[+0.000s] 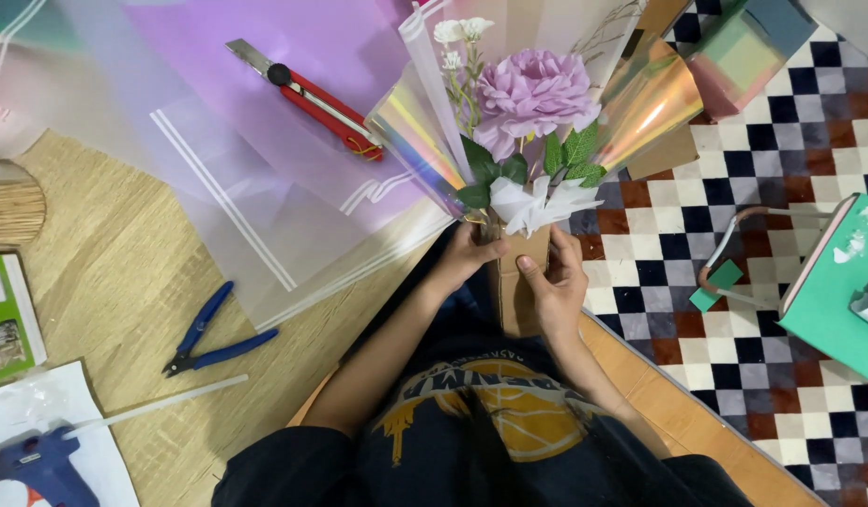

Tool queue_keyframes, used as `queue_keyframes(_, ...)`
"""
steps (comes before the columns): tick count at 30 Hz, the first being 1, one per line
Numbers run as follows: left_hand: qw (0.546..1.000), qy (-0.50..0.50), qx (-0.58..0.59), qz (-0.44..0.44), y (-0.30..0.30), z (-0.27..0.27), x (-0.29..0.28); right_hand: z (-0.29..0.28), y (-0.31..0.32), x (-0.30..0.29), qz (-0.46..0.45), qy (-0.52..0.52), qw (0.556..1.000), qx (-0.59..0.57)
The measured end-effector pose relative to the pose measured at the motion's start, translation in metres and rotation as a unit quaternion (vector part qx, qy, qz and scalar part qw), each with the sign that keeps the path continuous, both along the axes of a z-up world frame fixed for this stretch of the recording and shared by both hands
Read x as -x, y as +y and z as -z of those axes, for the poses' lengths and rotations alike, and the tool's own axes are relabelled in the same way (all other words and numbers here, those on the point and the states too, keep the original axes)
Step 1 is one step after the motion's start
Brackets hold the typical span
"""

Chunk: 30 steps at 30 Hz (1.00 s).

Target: Adding iridescent decorative paper to a flower bouquet to enhance its presentation.

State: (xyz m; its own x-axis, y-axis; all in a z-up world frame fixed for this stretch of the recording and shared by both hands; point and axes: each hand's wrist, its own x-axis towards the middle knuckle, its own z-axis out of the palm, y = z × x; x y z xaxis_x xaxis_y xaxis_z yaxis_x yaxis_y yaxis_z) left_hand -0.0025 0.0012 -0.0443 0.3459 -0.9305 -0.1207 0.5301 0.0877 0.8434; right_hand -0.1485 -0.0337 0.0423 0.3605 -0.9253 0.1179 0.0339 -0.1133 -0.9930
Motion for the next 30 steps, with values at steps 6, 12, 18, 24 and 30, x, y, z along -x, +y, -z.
queue_keyframes(6, 1.0, -0.008, 0.001, 0.024, -0.004, -0.021, -0.002, 0.007, -0.001, 0.004, 0.008, 0.003, 1.0, 0.006)
queue_keyframes(12, 1.0, -0.013, 0.01, 0.025, -0.01, 0.005, 0.004, -0.001, 0.001, 0.001, 0.001, -0.002, 1.0, -0.006)
queue_keyframes(18, 1.0, 0.005, -0.02, 0.012, -0.011, 0.03, 0.019, 0.0, -0.02, 0.006, 0.021, -0.104, 0.983, -0.147)
queue_keyframes(24, 0.99, -0.131, 0.02, 0.048, -0.004, -0.038, 0.035, 0.028, -0.077, 0.034, 0.1, -0.022, 0.978, -0.183)
queue_keyframes(30, 0.969, -0.247, 0.016, -0.011, 0.009, -0.136, 0.018, -0.013, -0.078, 0.025, 0.114, -0.097, 0.973, -0.174)
